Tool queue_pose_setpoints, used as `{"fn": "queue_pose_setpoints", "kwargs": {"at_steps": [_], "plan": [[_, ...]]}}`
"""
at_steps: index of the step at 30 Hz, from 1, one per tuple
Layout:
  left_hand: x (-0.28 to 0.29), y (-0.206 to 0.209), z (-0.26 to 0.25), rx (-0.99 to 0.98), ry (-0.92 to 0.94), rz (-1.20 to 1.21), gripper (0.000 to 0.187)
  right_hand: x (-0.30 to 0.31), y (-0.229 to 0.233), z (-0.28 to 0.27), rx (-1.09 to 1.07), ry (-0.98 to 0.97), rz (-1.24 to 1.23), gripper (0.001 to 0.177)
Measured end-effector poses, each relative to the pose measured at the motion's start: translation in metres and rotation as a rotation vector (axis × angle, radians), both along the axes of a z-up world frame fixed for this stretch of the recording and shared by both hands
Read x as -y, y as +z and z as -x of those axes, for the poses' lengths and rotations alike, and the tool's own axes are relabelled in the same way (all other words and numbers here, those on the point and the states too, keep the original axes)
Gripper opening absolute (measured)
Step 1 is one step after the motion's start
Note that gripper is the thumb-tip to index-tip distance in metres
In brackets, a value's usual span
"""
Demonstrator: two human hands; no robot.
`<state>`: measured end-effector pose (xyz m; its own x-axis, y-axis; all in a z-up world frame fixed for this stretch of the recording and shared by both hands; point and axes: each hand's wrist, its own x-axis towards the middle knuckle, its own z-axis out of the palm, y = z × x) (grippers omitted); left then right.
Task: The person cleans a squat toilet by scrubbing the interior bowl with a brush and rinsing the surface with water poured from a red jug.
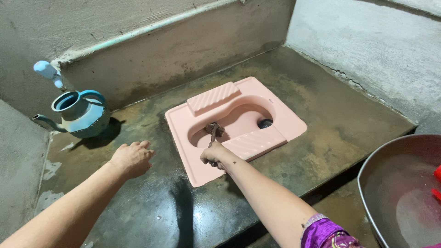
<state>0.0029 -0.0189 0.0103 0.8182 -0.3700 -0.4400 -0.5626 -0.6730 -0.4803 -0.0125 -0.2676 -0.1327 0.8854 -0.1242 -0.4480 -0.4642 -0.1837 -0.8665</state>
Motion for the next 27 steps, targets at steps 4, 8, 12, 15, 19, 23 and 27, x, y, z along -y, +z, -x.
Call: {"fn": "queue_pose_setpoints", "kwargs": {"at_steps": [4, 8, 12, 15, 19, 23, 27], "plan": [[0.002, -0.004, -0.001, 0.008, 0.013, -0.033, 0.049, 0.04, -0.007, -0.02, -0.142, -0.001, -0.051, 0.016], [0.006, -0.004, -0.005, -0.013, 0.003, -0.014, 0.049, 0.09, -0.016, -0.035, -0.208, -0.034, -0.219, 0.013], [0.011, -0.008, -0.006, -0.029, 0.008, -0.023, 0.05, 0.134, -0.004, -0.021, -0.267, -0.003, -0.152, 0.008], [0.014, -0.012, -0.009, -0.024, 0.024, -0.026, 0.052, 0.156, 0.007, -0.011, -0.275, 0.023, -0.092, 0.008], [0.011, -0.015, -0.013, -0.047, 0.001, 0.001, 0.051, 0.181, 0.018, -0.001, -0.305, 0.033, -0.095, 0.007], [0.011, -0.018, -0.014, -0.061, -0.007, -0.036, 0.051, 0.204, 0.022, 0.006, -0.269, 0.017, -0.102, 0.003], [0.009, -0.019, -0.012, -0.064, 0.032, -0.022, 0.05, 0.219, 0.013, 0.0, -0.284, -0.038, -0.087, 0.012]]}}
